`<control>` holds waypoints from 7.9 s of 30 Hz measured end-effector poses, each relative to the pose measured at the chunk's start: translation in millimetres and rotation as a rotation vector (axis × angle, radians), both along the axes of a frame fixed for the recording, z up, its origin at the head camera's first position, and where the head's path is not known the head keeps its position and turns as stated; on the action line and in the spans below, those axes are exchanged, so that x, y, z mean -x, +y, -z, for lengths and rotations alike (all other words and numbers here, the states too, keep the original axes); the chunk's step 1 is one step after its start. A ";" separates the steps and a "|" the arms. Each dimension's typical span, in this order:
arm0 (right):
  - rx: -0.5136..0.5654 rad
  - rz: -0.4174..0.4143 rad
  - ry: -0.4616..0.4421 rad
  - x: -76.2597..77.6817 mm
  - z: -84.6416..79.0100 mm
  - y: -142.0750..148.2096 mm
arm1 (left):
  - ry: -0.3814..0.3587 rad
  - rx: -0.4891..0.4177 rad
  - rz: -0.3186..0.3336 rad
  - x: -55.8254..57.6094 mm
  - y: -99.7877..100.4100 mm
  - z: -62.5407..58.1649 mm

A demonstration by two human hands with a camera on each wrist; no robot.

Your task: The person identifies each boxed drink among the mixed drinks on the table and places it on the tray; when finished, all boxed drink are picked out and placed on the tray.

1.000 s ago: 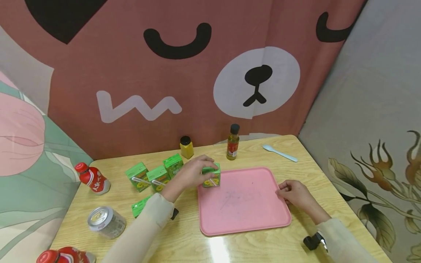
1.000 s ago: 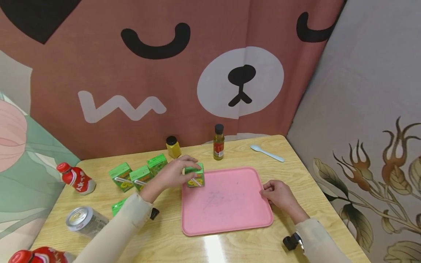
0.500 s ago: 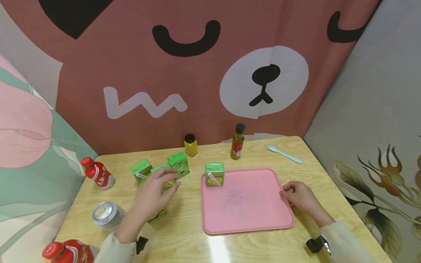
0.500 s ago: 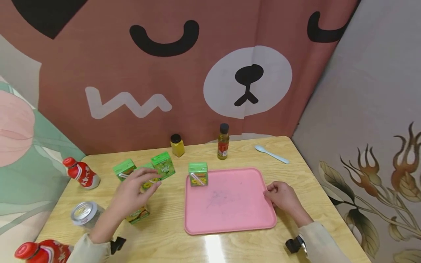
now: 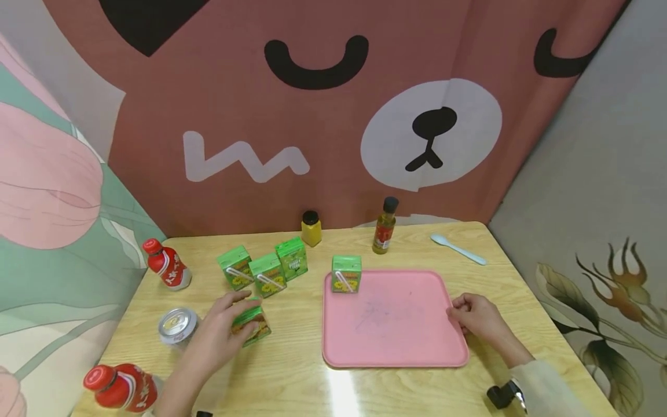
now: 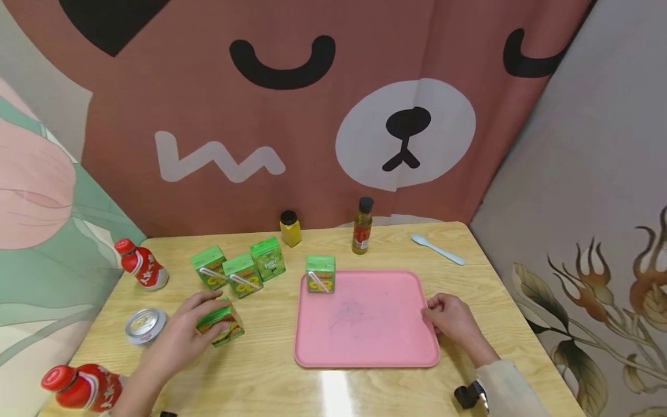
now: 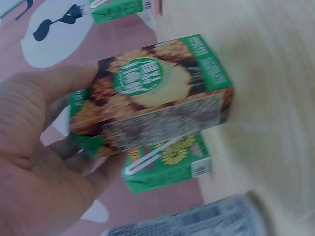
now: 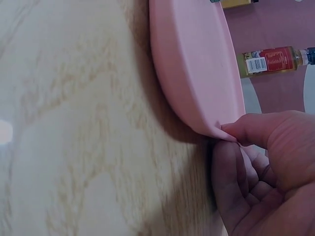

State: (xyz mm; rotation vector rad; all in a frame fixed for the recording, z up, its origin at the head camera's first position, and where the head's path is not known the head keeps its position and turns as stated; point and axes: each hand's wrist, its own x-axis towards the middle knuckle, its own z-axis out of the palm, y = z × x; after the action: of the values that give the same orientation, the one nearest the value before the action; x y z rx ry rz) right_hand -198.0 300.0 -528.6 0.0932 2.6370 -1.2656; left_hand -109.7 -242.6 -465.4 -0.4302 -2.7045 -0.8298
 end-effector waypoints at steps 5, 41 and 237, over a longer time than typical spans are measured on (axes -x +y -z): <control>0.018 -0.004 0.002 -1.6 2.9 1.1 | 0.013 -0.085 -0.043 7.3 4.9 12.6; 0.004 -0.001 0.005 -0.7 2.9 2.8 | 0.065 -0.245 0.263 9.1 24.6 34.8; -0.056 -0.082 0.163 6.0 11.3 -7.2 | -0.122 -0.441 0.042 83.7 1.0 36.9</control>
State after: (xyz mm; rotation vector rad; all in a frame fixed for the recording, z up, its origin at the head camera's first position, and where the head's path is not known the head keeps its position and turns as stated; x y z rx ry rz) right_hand -204.0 292.8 -540.0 -0.1134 2.7815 -1.2215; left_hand -193.4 -241.5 -502.3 -0.3438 -2.5159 -1.4617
